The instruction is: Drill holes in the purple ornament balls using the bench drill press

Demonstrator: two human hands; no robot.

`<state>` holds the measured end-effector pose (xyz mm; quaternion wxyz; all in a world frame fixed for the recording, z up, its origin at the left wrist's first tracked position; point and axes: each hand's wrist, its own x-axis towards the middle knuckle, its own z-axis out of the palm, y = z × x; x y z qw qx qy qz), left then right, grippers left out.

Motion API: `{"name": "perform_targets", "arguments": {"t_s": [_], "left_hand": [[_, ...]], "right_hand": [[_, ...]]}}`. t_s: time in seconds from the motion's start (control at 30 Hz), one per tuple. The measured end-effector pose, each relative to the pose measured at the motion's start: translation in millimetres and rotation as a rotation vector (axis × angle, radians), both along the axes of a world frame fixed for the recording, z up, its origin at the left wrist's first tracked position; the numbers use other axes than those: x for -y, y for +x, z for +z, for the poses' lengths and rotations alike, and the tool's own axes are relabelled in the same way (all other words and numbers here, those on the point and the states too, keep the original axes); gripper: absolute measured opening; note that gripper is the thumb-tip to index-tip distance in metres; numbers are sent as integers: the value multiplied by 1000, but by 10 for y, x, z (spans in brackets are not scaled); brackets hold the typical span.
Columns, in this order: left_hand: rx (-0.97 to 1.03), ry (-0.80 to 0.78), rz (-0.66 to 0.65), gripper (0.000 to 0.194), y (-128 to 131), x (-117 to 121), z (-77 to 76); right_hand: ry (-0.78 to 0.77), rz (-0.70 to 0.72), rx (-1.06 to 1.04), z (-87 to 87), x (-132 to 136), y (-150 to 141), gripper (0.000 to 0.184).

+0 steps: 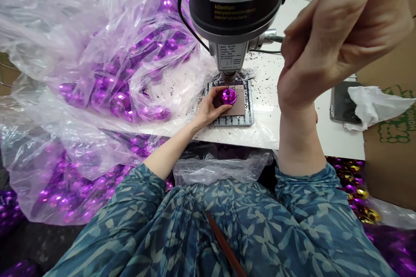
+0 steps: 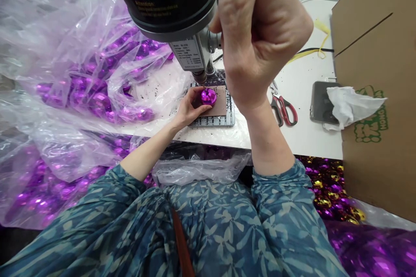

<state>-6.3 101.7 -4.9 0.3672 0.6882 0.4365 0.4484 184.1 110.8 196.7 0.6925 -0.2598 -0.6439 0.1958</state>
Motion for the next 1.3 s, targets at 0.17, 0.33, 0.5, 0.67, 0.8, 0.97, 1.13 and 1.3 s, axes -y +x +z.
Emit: {"name": "perform_targets", "arguments": {"t_s": [0.17,0.33,0.5,0.67,0.8,0.97,1.13,1.3], "left_hand": [[6,9,-7,76,4,9,-1],[7,-12,-7,78,2,16,4],[16,-9,-14,78,-1,11,-8],[36,-2,-15,77,10,5,-25],[29,2,-9,76,19,6,-24],[17,-3,-1,77,26,40,17],[40,24,-5,77,36,7,-26],[24,88,136,74,41,67,-57]], "right_hand": [[280,-96,-201,-124,21,-5,28],[359,-149,-214,-256,-71,-14,26],[333,-356,-190,-396,-81,-47,49],[336,-349,-167,-518,-118,-21,65],[222,-231,-113,-639,-230,0,75],[277,-257,-126,-836,-268,4,79],[295,-230,-221,-505,-63,-50,64],[44,-97,-199,333,-40,-94,55]]}}
